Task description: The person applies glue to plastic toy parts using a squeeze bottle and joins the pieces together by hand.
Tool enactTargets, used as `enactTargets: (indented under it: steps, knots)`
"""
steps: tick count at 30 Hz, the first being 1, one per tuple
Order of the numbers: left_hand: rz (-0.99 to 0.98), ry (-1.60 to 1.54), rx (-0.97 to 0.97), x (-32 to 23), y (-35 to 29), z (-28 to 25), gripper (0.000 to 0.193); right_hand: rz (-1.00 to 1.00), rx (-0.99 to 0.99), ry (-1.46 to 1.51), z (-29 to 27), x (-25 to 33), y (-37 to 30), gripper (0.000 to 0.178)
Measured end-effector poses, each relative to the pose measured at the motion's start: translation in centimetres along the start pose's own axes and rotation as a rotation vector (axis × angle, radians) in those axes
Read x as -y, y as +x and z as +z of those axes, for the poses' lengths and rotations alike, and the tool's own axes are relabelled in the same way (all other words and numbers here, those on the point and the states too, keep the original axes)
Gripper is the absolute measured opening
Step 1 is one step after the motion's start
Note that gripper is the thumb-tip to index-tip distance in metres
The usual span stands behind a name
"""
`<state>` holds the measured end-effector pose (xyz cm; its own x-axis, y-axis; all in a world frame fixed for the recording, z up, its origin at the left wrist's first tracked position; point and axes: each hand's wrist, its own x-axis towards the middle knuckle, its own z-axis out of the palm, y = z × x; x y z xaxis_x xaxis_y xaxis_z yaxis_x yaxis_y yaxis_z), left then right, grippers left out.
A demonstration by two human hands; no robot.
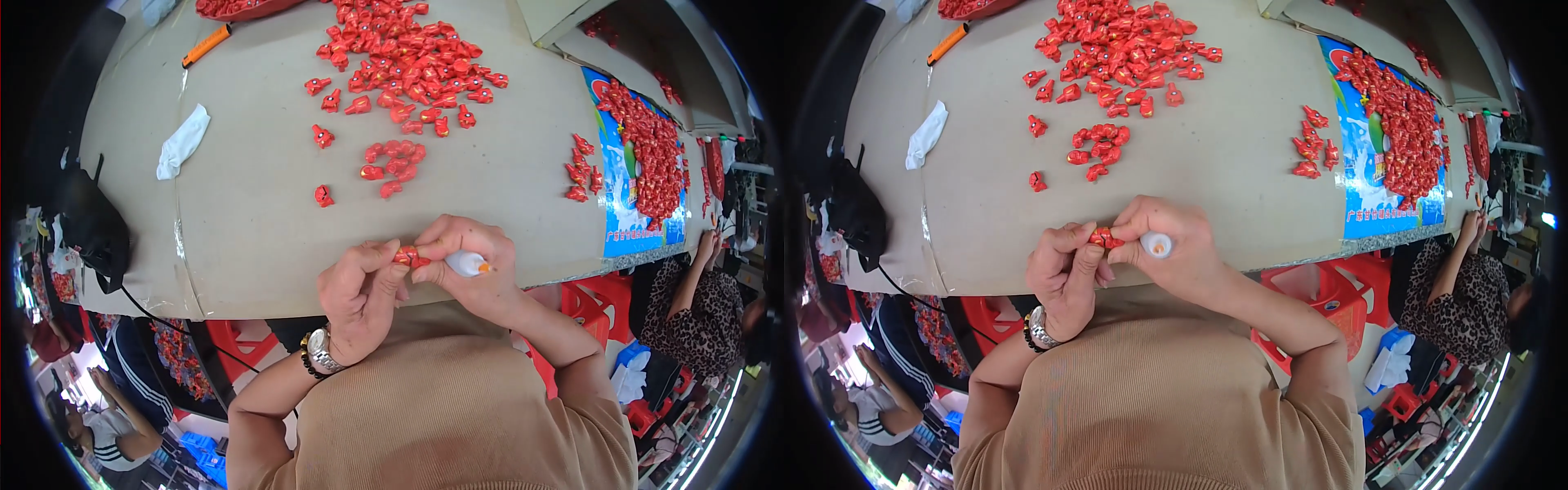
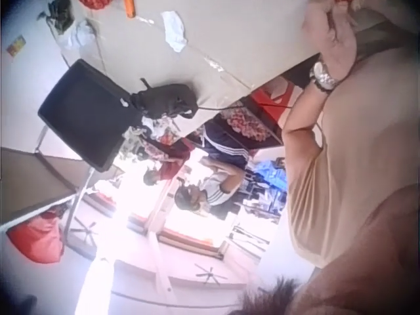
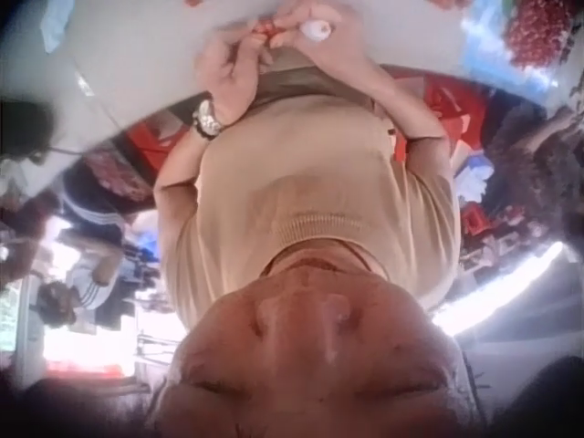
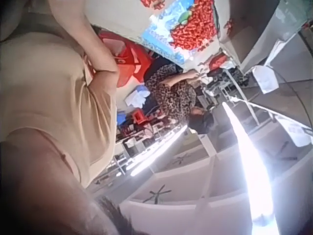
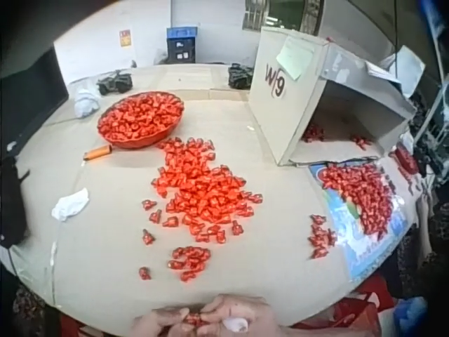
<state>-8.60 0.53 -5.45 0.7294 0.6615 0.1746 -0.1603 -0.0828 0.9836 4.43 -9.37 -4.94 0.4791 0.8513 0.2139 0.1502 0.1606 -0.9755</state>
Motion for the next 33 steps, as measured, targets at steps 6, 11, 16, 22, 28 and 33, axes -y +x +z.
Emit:
enactTargets:
  steps: [6, 11, 16, 22, 28, 33]
  knots:
    - [-0.191, -0.187, -0.005, -2.2, 0.9, 0.6, 0.027, 0.104, -0.174, 0.043, -0.8, 2.2, -0.2, 0.016]
    - [-0.013, 0.167, 0.027, -2.4, 1.4, -2.2, 0.043, 0.188, -0.565, -0.117, -6.1, 4.5, 0.0, 0.009]
    - [0.376, 1.147, 0.062, -2.6, 5.5, -4.2, 0.064, 0.228, -0.796, -0.356, -14.0, 3.8, -0.9, 0.009]
    - [0.258, 1.168, 0.249, -2.7, 8.2, -2.2, 0.062, 0.306, -0.864, -0.630, -17.7, 2.3, -1.7, 0.012]
    - [0.385, 1.208, 0.386, -1.3, 9.9, -0.1, 0.040, 0.277, -0.891, -0.724, -18.2, 2.2, -1.6, 0.015]
    - [0.462, 1.227, 0.412, -1.3, 8.6, -0.2, 0.031, 0.213, -0.874, -0.721, -15.0, 4.6, -1.3, 0.016]
